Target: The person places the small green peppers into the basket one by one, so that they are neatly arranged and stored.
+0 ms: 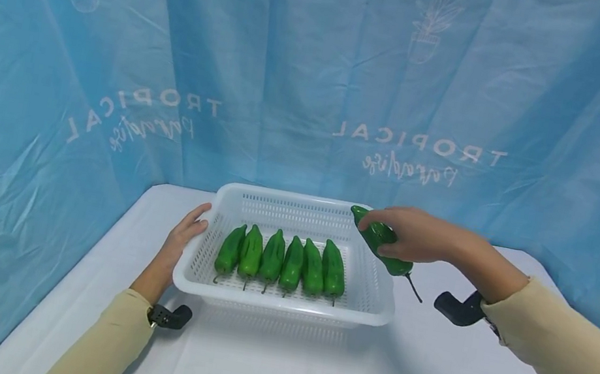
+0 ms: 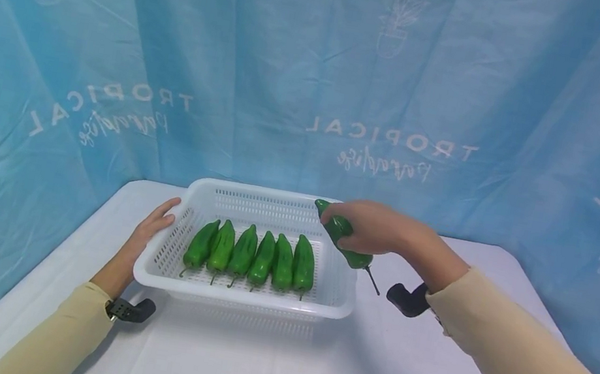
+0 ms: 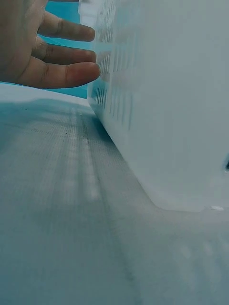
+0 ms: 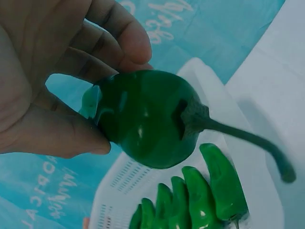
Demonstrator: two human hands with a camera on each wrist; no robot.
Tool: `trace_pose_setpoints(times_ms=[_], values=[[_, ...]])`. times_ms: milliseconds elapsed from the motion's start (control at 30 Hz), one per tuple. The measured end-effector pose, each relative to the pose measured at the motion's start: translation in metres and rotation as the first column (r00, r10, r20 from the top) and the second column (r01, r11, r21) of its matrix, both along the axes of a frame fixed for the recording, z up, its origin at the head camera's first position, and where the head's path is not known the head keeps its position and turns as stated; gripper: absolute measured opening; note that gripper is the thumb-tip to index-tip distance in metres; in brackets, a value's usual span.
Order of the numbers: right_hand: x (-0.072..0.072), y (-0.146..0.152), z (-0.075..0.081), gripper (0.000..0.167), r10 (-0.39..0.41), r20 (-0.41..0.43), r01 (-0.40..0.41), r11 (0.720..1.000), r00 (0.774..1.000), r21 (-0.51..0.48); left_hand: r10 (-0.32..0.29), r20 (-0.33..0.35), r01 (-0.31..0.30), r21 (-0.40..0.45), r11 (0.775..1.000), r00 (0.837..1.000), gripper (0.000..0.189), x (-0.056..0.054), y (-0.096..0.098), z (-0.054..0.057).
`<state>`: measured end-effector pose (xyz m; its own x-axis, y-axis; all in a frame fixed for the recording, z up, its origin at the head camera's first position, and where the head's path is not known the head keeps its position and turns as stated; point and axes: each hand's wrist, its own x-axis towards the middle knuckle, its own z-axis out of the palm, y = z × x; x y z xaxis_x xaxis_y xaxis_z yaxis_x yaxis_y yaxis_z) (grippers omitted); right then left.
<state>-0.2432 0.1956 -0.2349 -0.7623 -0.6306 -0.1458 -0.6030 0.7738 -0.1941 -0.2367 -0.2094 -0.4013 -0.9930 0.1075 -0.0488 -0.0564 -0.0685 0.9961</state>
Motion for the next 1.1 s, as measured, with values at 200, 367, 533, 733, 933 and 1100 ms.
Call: trace_pose_setpoints(times_ms=[200, 367, 533, 733, 933, 1100], values=[[-0.016, -0.018, -0.008, 0.043, -0.017, 0.099, 0.011, 0.998, 0.995, 0.062, 0.014, 0.006, -0.014, -0.030, 0.999, 1.000, 0.057, 0.000, 0.001, -0.001], [-0.027, -0.024, -0.012, 0.043, -0.042, 0.140, 0.034, 0.997, 0.989, 0.063, 0.016, 0.015, -0.015, -0.031, 0.999, 1.000, 0.056, -0.001, 0.002, -0.002], [-0.040, -0.026, -0.021, 0.043, -0.096, 0.167, 0.089, 0.995, 0.981, 0.053, 0.030, 0.007, -0.030, -0.067, 0.997, 1.000, 0.057, -0.001, 0.002, -0.002], [-0.055, -0.031, -0.035, 0.043, -0.143, 0.214, 0.127, 0.988, 0.966, 0.085, 0.035, 0.010, -0.034, -0.080, 0.996, 0.999, 0.058, 0.000, 0.004, 0.000], [-0.061, -0.040, -0.043, 0.044, -0.168, 0.266, 0.153, 0.985, 0.949, 0.074, 0.048, 0.009, -0.047, -0.085, 0.995, 0.999, 0.056, 0.002, 0.003, 0.002], [-0.061, -0.046, -0.049, 0.045, -0.209, 0.342, 0.199, 0.978, 0.916, 0.063, 0.036, 0.009, -0.036, -0.073, 0.997, 0.999, 0.056, 0.002, 0.003, 0.001]])
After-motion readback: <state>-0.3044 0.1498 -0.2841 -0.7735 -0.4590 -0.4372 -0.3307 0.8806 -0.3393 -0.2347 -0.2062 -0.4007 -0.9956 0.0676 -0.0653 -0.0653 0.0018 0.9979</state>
